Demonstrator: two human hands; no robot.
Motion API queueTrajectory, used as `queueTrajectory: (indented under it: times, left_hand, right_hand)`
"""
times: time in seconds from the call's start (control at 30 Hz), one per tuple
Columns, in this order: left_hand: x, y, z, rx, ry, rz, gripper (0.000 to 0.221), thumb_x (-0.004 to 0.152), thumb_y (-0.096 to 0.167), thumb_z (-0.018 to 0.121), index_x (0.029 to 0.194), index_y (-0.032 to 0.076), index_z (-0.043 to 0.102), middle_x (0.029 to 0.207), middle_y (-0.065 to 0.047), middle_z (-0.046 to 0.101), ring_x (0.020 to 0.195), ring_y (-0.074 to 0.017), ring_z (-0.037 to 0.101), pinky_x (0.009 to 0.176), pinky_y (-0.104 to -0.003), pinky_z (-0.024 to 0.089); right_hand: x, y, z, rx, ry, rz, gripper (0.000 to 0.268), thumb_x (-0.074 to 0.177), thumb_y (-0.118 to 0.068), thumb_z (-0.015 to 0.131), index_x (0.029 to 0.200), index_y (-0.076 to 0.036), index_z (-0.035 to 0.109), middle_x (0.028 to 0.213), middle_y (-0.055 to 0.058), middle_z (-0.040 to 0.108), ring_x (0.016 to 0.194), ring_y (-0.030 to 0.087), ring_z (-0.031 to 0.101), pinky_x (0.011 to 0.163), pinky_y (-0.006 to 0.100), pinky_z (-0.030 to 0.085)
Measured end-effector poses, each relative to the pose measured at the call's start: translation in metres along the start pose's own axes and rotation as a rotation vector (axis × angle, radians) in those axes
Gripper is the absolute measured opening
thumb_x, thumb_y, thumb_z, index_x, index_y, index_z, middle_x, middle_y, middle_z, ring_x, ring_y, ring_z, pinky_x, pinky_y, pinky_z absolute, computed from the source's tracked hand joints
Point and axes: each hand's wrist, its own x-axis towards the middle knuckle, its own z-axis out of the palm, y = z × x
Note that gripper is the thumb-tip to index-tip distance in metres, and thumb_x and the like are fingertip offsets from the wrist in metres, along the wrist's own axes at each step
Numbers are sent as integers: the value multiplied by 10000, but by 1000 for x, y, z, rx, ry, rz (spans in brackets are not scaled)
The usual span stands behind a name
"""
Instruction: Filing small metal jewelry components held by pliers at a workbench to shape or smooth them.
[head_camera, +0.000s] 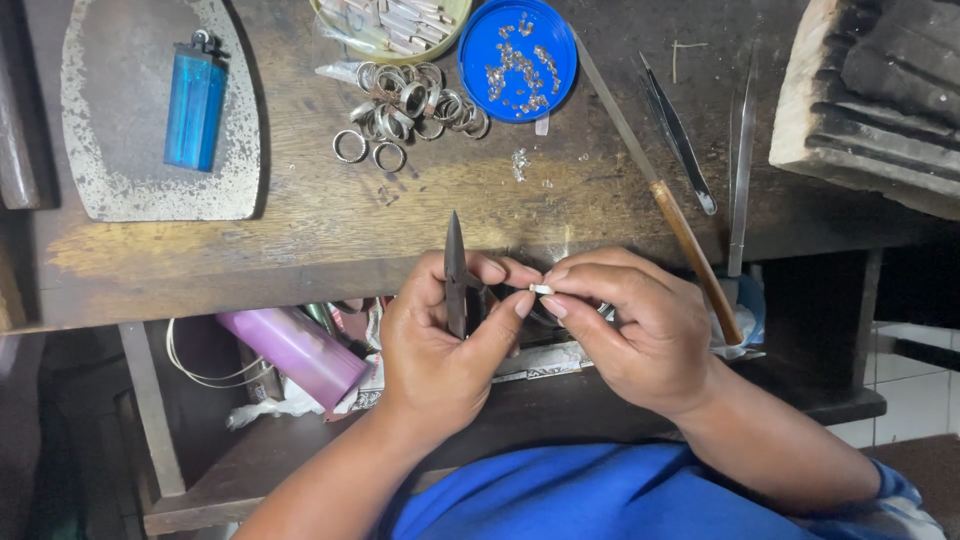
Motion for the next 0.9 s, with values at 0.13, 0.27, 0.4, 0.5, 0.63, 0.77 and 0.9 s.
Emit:
queueTrajectory:
  times: [0.13, 0.27, 0.4, 0.5, 0.63, 0.77, 0.9]
  left_hand:
    - [-1, 0, 0, 14, 1, 14, 184, 772, 43, 616, 857, 96, 462, 853, -92, 639, 831, -157, 635, 765, -262, 518]
    - [-1, -1, 0, -48, -21, 43, 197, 774, 20, 609, 867, 84, 447, 847, -105, 627, 807, -168, 626, 734, -269, 517]
    - [-4, -5, -2, -134, -74, 19, 211, 782, 27, 613, 891, 86, 442, 873, -120, 630, 773, -145, 616, 658, -225, 492]
    - [-4, -2, -2, -126, -79, 11, 209, 782, 29, 614, 888, 86, 444, 869, -117, 638, 735, -123, 605, 619, -214, 473]
    - [-4, -3, -1, -98, -72, 13, 210, 777, 41, 622, 883, 86, 446, 855, -97, 639, 710, -110, 596, 596, -210, 465]
    - [-5, -5, 0, -119, -57, 23, 226, 769, 31, 632, 887, 88, 448, 845, -98, 634, 708, -102, 583, 603, -201, 456]
    - [-5, -3, 0, -91, -47, 18, 231, 760, 39, 644, 880, 85, 452, 835, -96, 640, 686, -86, 579, 586, -184, 449]
  right_hand:
    - [0, -3, 1, -12, 14, 60, 94, 763, 25, 617, 848, 39, 579, 798, 152, 618, 705, 197, 628, 640, 236, 518]
    - [-5, 0, 2, 219, -13, 312, 83, 766, 28, 591, 845, 38, 568, 750, 134, 587, 577, 152, 585, 505, 209, 492]
    - [-9, 8, 3, 846, -15, 640, 107, 785, -4, 562, 878, 50, 551, 473, 150, 484, 396, 183, 478, 347, 226, 405]
    - [-6, 8, 0, 969, -47, 704, 96, 796, -36, 551, 853, 41, 555, 462, 138, 474, 353, 187, 440, 322, 241, 393]
    - [-6, 10, -1, 1018, -40, 785, 95, 783, -52, 565, 833, 29, 577, 477, 115, 445, 361, 203, 451, 297, 258, 365]
    - [-7, 11, 1, 1023, -19, 818, 106, 784, -70, 572, 826, 27, 584, 562, 133, 502, 364, 205, 465, 285, 266, 361]
    - [-6, 11, 0, 1030, -34, 819, 116, 801, -73, 553, 829, 36, 584, 606, 149, 538, 361, 203, 477, 290, 263, 369]
